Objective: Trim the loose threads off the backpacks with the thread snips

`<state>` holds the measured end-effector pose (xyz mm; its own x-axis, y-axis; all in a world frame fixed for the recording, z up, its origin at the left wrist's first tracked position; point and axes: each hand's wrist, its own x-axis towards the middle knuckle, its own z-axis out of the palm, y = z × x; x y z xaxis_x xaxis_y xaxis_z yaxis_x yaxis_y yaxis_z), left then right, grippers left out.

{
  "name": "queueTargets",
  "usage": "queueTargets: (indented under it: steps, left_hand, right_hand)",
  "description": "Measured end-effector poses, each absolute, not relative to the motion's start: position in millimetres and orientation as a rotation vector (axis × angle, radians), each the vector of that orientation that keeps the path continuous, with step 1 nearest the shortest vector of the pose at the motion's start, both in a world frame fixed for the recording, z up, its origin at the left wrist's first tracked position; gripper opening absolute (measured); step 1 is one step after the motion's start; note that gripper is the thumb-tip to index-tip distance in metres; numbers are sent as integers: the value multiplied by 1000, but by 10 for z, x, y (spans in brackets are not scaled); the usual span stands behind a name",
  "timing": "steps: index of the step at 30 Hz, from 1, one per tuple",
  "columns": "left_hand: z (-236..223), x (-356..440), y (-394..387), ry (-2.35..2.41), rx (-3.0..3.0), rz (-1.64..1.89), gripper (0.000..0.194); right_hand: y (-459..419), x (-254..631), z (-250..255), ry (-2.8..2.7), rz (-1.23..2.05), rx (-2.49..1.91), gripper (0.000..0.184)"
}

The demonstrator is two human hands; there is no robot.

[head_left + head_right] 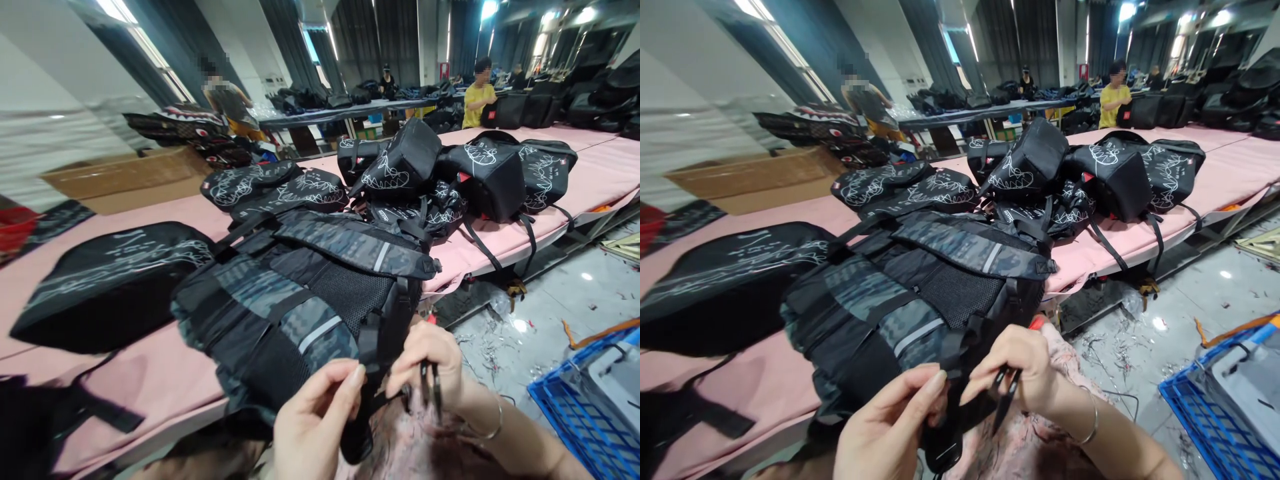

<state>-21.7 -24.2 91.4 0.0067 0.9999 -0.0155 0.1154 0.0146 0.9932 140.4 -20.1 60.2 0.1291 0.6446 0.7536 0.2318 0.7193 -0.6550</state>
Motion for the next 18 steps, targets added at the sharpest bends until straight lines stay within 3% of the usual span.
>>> queueTargets:
  steps: [6, 10, 14, 18]
  left_hand:
    - [879, -216, -258, 1336, 1313, 1152, 26]
    - [885, -143, -297, 1353, 1568, 1271, 13]
    - [944, -71, -333, 1281, 1889, 1319, 3]
    - [964, -68, -322, 1267, 1677, 1203, 9]
  right_hand:
    - [-218, 1401, 589, -1298, 785, -1009, 33]
    - [-259, 1347, 611, -1486, 534, -1026, 14]
    - [-346, 1338, 704, -1712, 237, -1054, 31]
    - [-419, 1371, 726, -1639, 426, -925, 25]
